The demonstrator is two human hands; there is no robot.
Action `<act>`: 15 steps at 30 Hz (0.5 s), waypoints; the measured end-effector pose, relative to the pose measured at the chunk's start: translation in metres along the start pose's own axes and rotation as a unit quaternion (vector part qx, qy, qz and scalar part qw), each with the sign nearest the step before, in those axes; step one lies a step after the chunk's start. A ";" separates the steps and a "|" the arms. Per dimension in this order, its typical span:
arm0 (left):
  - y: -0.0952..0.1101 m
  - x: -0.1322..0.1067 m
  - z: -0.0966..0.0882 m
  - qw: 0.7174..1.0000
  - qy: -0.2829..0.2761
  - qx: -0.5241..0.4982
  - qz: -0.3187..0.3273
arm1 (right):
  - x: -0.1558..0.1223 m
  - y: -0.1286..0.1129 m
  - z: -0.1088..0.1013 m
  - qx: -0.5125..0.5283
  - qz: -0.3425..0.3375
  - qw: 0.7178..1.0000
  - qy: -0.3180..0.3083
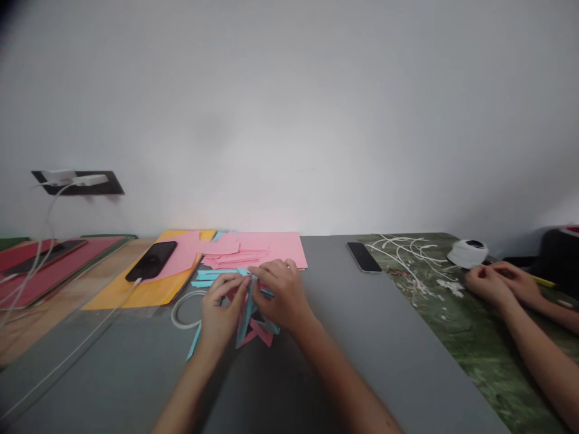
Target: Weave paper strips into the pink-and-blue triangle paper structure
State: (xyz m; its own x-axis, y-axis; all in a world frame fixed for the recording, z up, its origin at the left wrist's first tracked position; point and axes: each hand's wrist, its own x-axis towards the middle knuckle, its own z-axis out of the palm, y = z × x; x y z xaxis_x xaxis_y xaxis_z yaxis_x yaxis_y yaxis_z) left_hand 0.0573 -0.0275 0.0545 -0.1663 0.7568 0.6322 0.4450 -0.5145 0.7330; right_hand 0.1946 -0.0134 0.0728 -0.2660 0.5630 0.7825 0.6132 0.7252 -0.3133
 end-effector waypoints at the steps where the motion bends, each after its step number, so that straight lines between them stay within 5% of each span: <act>1: -0.001 0.000 0.000 1.000 -0.001 -0.001 -0.004 | 0.000 0.000 0.001 -0.001 -0.011 1.000 0.001; 15: 0.004 0.000 0.000 1.000 -0.005 -0.023 -0.019 | -0.003 0.004 0.007 0.059 -0.001 0.998 0.034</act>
State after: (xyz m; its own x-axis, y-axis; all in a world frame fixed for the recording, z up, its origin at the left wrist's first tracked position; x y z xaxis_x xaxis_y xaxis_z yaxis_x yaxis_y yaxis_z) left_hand 0.0590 -0.0294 0.0577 -0.1731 0.7795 0.6020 0.3980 -0.5037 0.7667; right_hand 0.1928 -0.0092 0.0659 -0.2142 0.5364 0.8163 0.5204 0.7699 -0.3694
